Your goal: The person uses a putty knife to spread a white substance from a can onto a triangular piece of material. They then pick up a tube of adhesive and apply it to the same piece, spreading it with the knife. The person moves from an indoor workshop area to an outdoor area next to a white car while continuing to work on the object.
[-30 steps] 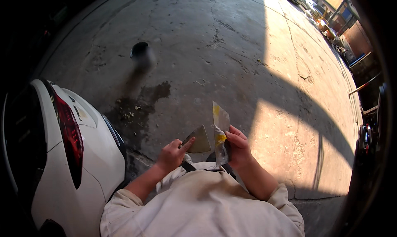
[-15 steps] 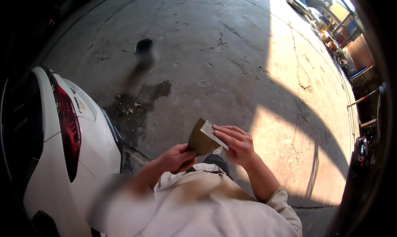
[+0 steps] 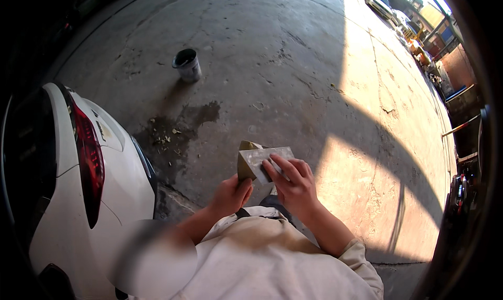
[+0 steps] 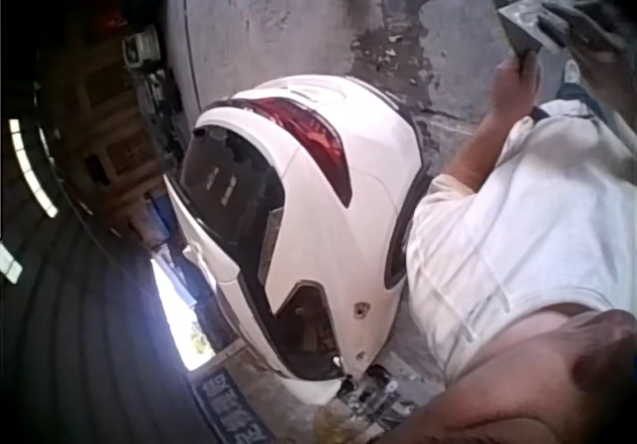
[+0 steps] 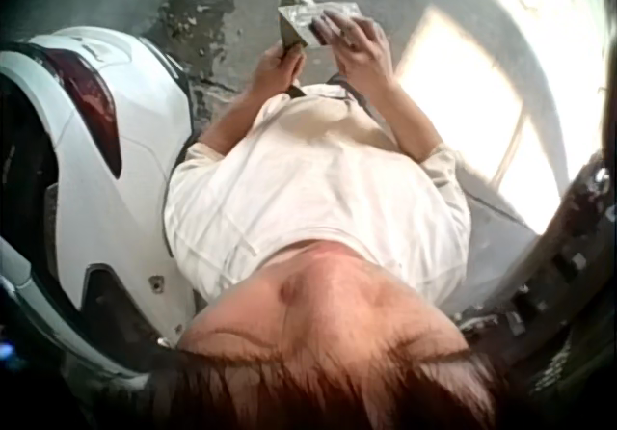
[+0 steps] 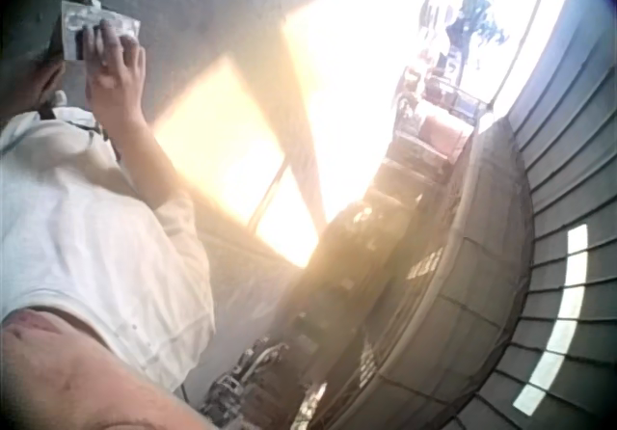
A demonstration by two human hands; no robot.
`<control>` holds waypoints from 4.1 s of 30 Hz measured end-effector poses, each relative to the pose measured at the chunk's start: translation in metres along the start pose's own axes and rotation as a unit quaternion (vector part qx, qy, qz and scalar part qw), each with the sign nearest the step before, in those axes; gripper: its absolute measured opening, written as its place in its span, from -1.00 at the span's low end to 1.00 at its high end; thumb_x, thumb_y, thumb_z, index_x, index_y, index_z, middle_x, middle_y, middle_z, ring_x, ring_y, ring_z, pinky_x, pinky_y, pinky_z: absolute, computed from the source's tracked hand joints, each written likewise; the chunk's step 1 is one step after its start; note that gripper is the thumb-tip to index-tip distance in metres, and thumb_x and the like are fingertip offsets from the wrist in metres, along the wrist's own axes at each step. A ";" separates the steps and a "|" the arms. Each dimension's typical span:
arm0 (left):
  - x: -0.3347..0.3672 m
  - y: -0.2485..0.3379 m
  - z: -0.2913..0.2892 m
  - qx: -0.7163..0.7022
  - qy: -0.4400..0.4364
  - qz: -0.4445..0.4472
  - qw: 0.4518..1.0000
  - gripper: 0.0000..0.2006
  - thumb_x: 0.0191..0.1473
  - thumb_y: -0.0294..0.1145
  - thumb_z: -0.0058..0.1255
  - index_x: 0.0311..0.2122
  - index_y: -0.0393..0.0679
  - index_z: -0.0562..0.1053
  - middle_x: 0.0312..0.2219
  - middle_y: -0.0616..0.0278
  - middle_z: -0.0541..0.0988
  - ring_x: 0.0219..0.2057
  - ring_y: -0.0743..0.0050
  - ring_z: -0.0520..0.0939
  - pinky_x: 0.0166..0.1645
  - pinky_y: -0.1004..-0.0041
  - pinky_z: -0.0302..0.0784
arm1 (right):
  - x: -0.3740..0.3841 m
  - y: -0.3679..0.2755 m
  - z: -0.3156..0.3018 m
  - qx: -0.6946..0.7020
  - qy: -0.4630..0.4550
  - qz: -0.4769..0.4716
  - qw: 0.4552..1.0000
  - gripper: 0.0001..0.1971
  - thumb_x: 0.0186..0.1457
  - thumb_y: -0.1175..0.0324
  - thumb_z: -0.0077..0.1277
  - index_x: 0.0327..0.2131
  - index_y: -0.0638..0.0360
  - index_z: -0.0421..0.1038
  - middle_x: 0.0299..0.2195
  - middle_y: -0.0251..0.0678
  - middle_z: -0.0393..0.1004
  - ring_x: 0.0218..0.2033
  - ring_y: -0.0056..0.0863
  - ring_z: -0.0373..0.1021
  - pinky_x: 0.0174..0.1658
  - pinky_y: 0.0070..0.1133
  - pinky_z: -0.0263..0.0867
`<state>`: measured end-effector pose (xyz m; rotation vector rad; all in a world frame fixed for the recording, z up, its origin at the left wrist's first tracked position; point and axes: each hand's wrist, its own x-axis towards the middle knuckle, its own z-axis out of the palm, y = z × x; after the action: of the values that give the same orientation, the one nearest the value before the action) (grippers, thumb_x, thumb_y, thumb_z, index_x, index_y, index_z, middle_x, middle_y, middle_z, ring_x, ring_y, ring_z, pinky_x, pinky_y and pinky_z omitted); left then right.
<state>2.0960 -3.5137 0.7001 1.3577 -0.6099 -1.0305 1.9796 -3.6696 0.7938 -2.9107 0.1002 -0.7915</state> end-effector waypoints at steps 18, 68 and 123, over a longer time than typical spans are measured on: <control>0.002 0.009 -0.012 -0.102 -0.053 -0.092 0.989 -0.80 0.25 -0.34 -0.24 -0.15 -0.20 0.38 -0.69 0.39 0.33 -0.77 0.74 0.26 -0.69 0.64 0.13 | 0.002 0.015 0.008 0.138 0.033 0.034 0.989 -0.45 -0.25 0.63 0.05 -0.06 0.02 0.44 -0.15 -0.41 0.49 -0.30 -0.34 0.36 -0.21 -0.48 0.37; 0.004 0.010 -0.044 -0.226 -0.115 -0.143 0.957 -0.77 0.23 -0.35 -0.22 -0.07 -0.21 0.34 -0.62 0.33 0.32 -0.72 0.68 0.23 -0.67 0.60 0.10 | 0.001 0.064 0.008 0.161 -0.244 0.076 0.953 -0.53 -0.10 0.61 0.02 -0.03 0.06 0.40 -0.34 -0.29 0.52 -0.40 -0.31 0.41 -0.31 -0.45 0.37; 0.009 -0.010 -0.043 0.460 0.055 0.299 0.834 -0.39 -0.01 -0.53 -0.04 0.20 0.07 0.22 -0.52 0.20 0.39 -0.60 0.33 0.45 -0.50 0.39 0.42 | -0.025 0.030 0.030 0.859 0.009 0.417 0.297 -0.69 0.10 0.36 -0.09 -0.10 0.30 0.35 -0.21 -0.20 0.48 -0.21 -0.37 0.46 -0.13 -0.45 0.42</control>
<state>2.1341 -3.4992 0.6819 1.8316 -1.4460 -0.0871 1.9723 -3.6935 0.7513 -0.4398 0.3787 -0.1807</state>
